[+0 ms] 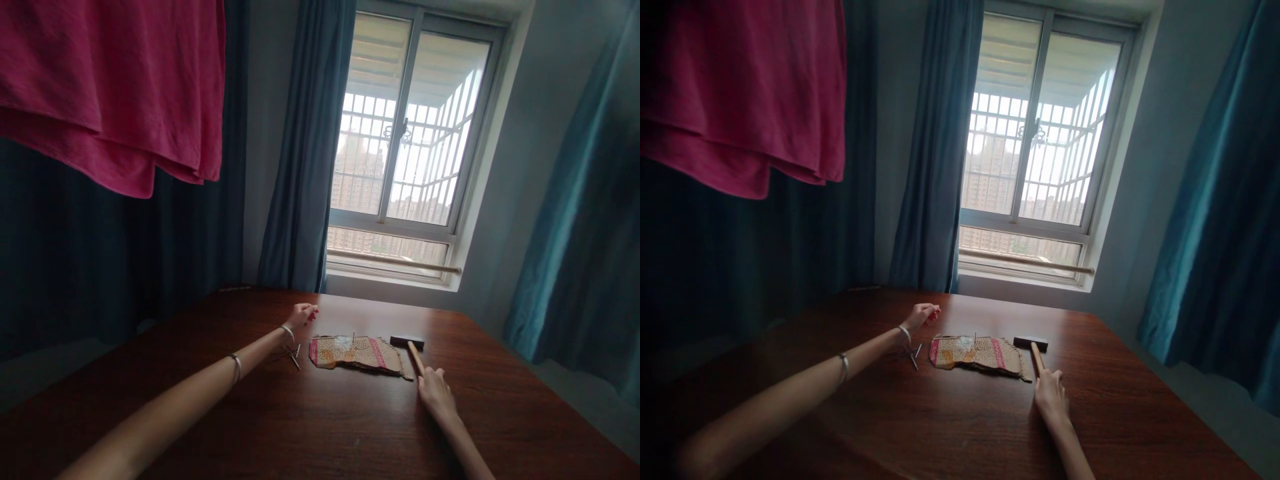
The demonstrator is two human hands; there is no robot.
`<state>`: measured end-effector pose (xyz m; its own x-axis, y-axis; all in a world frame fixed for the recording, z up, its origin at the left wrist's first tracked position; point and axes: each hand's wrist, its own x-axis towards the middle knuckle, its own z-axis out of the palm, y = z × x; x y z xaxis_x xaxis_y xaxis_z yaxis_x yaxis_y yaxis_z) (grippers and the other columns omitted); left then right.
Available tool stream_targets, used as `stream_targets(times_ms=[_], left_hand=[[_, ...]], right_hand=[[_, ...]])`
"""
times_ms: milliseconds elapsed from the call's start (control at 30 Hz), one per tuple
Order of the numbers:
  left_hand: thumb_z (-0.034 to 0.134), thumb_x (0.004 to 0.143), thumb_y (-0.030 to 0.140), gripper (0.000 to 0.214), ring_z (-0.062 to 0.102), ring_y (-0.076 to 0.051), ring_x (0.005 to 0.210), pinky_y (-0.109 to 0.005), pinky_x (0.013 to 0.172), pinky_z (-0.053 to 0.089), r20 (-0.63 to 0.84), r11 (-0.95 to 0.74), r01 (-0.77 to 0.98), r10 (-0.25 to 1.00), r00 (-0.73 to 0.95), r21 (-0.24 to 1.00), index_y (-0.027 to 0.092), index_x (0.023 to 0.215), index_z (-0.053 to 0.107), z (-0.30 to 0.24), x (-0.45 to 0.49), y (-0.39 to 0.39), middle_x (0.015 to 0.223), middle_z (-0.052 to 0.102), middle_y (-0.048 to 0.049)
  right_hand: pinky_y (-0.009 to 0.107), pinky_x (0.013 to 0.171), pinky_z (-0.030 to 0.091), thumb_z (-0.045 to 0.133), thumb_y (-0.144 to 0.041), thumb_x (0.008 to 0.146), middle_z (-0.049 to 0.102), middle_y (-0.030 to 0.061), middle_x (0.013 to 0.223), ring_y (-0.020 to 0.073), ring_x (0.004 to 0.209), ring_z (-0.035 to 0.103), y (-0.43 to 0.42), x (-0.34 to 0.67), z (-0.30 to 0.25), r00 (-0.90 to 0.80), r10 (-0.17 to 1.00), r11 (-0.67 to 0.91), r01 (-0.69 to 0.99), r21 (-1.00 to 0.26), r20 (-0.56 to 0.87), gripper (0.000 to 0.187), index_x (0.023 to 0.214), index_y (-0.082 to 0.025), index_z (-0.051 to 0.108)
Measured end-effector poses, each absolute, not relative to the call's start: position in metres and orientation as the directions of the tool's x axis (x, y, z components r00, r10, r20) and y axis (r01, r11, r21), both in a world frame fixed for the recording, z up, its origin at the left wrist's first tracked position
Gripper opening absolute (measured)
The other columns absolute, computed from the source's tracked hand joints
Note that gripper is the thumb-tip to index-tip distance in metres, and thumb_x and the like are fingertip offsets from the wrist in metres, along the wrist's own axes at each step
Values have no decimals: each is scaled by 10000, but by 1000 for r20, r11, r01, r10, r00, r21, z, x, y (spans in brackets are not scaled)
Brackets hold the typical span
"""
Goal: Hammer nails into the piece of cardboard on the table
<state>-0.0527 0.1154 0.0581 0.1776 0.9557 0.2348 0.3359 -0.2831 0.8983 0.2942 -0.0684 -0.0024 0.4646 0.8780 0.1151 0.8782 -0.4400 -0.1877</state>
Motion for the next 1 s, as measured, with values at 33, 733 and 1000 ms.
stream_targets(times_ms=[33,733,1000], left_hand=[[452,667,468,420,513,-147,561,-230,456,349,196,-248,362,965,175,899,83,740,604,58,-64,118,625,582,-60],[577,458,202,129,541,-154,576,-209,499,361,-79,-309,840,921,380,446,154,558,642,37,-158,92,555,604,-2],[538,485,149,207,546,-150,642,-202,570,380,19,-268,889,960,281,373,158,687,586,27,-156,103,687,607,-13]], right_hand=[[322,629,439,315,-271,855,527,172,949,251,791,610,-69,292,-1,468,874,-444,879,-173,132,323,948,-113,580],[383,670,407,390,-280,811,533,175,901,313,860,540,-80,274,3,420,826,-473,879,57,376,294,888,-93,603],[355,695,388,406,-258,797,528,158,925,277,855,526,-85,267,18,348,840,-394,919,27,415,291,992,-146,589]])
